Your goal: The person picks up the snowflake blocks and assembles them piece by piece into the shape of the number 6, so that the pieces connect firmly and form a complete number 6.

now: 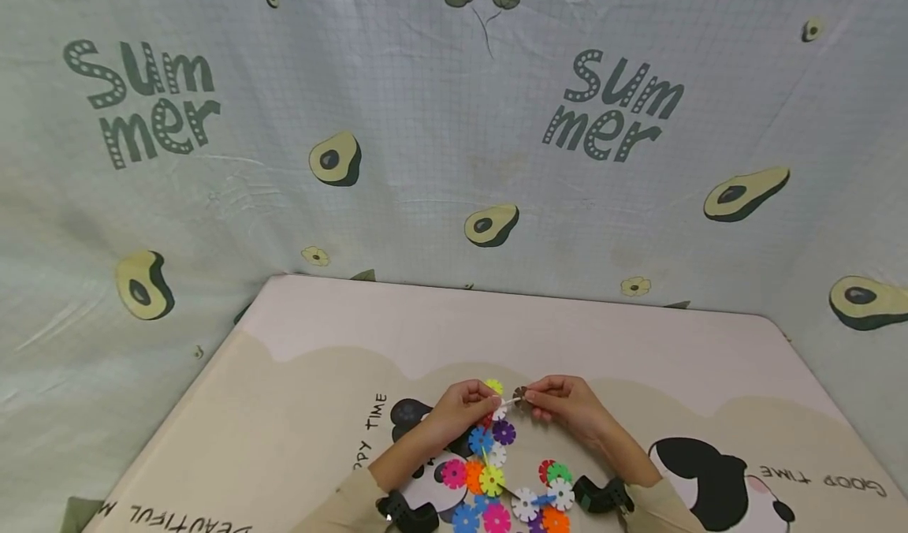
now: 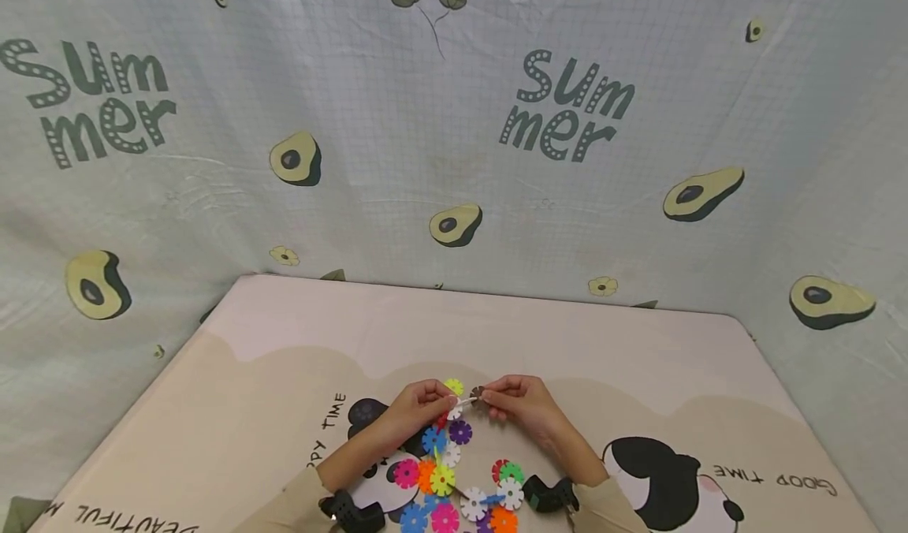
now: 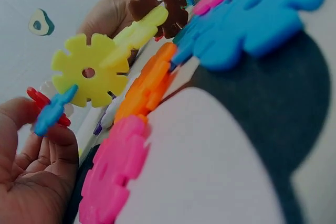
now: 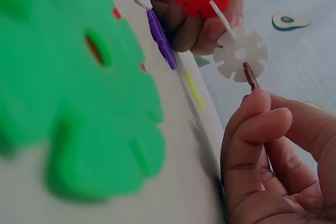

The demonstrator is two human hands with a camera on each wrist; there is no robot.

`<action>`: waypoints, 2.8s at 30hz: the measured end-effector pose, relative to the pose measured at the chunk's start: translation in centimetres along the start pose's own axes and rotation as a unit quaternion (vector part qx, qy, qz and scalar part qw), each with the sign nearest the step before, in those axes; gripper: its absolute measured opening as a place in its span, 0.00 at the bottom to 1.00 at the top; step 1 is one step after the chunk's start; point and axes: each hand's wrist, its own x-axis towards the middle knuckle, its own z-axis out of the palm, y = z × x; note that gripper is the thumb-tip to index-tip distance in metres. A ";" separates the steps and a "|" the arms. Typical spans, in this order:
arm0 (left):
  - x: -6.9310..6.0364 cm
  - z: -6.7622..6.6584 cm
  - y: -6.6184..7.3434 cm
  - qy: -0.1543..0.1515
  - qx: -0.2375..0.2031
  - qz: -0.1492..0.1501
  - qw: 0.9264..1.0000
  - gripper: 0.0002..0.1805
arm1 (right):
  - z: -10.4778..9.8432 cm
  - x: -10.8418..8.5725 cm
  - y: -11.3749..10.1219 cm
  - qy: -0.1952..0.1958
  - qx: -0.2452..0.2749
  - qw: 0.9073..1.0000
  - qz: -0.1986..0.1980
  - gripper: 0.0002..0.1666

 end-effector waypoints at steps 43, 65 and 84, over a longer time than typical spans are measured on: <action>0.1 -0.5 0.1 -0.028 0.030 0.004 0.999 0.15 | 1.4 0.2 -0.2 -0.156 -0.259 0.940 -0.159 0.12; 0.2 -0.4 -0.1 -0.019 0.035 0.020 0.999 0.14 | -0.6 0.2 -0.2 -0.077 -0.178 0.966 -0.170 0.07; -0.2 -0.3 0.1 -0.011 0.045 0.019 0.999 0.13 | -0.8 0.0 -0.5 -0.119 -0.147 0.961 -0.201 0.08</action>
